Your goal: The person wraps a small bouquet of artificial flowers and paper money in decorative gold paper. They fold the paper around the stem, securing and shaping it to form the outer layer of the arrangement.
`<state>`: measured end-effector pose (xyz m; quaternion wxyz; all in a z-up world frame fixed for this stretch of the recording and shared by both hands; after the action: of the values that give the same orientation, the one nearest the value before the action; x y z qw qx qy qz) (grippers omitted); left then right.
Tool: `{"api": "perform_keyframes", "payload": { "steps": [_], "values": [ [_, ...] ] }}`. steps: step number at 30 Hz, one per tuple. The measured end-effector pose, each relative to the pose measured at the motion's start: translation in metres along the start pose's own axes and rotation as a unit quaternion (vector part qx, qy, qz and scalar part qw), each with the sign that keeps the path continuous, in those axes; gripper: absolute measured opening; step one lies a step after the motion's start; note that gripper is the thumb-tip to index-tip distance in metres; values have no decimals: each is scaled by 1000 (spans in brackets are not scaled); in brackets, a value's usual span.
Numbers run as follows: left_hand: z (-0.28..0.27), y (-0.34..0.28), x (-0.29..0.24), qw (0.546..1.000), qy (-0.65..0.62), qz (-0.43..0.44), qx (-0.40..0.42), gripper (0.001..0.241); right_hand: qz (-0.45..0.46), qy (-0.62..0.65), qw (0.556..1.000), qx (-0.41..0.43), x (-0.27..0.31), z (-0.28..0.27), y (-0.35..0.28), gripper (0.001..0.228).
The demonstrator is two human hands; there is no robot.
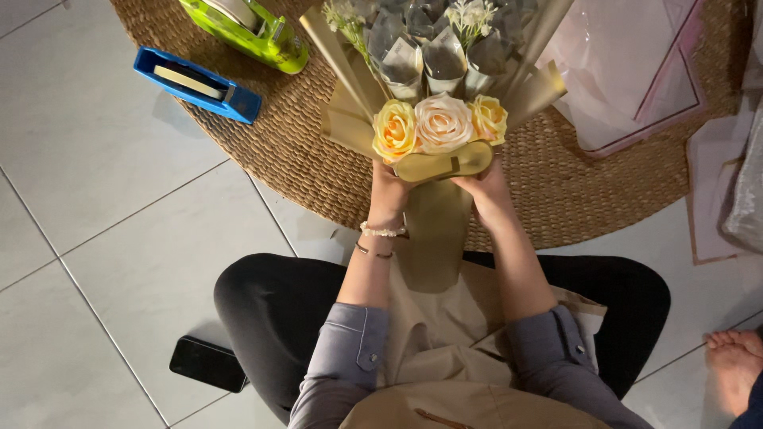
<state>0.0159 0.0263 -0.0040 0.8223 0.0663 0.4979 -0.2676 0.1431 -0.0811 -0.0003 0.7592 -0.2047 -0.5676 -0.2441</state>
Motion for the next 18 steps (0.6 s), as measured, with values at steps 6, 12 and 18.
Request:
{"api": "perform_keyframes", "payload": {
  "steps": [6,12,18],
  "values": [
    [3,1,-7,999,29,33,9,83,10,-17,1000,-15,16,9,-5,84],
    [3,-3,-12,998,39,48,0,78,19,-24,999,-12,5,7,-3,89],
    [16,-10,-22,999,19,-12,-45,87,33,-24,999,-30,12,13,-2,90]
  ]
}}
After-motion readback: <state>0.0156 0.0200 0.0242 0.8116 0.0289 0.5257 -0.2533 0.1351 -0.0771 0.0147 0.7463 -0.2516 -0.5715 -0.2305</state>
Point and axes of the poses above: each hand's wrist, its own y-axis towards the middle knuckle, its own z-axis out of the palm, x = y × z, the point moved 3 cm from there along y, towards the middle knuckle, and after that the axes turned 3 degrees about y, right-handed, at the moved point
